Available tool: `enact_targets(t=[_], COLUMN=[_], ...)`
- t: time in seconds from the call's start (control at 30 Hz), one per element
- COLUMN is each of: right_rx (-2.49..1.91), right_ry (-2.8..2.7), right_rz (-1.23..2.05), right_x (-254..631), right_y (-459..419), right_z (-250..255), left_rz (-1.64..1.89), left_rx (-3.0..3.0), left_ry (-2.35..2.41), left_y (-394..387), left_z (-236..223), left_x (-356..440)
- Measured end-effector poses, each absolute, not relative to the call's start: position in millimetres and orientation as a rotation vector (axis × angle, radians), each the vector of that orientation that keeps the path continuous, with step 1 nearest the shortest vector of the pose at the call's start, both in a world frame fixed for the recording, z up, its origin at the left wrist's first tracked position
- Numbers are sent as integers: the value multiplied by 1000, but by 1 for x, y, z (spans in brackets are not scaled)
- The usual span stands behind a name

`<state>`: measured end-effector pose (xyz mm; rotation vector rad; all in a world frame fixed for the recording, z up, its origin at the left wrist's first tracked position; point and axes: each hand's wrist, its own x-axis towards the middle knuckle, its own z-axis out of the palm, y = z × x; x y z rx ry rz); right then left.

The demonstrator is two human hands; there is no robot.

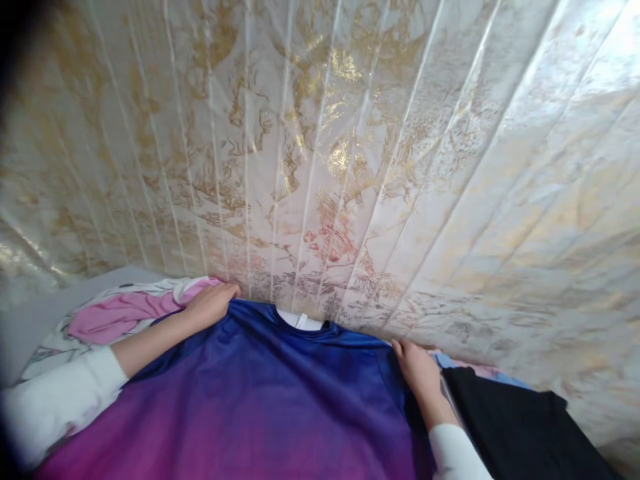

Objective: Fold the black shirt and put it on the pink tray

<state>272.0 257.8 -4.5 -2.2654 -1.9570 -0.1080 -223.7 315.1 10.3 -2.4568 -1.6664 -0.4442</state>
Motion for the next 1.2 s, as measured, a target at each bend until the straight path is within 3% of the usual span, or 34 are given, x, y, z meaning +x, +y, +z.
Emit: enact_targets(t=[0.23,0.57,0.73,0.9,1.07,1.2], right_rx=[-2151,-2311,-2339,-2104,-1375,-1641], right_ry=[-2068,-1929,-1926,-2106,-2502,-2393], right_rz=[-167,-473,-554,-542,-265,-270], right_x=[277,266,251,186,115,157], right_y=[254,257,259,215,112,93], right_z=[-7,-18,-8,-3,-48,-70], left_rz=[-309,-457,-445,-542,-440,-455], left_rx=[-2441,-2452,-2560,-2559,-2879,-2743], left_ry=[-1676,-1399,-1240,-1234,-1263,-1432], left_y=[324,331,340,276,175,166], left_z=[17,-2,10,25,1,-31], left_x=[-197,-185,-190,-182,-199,-235])
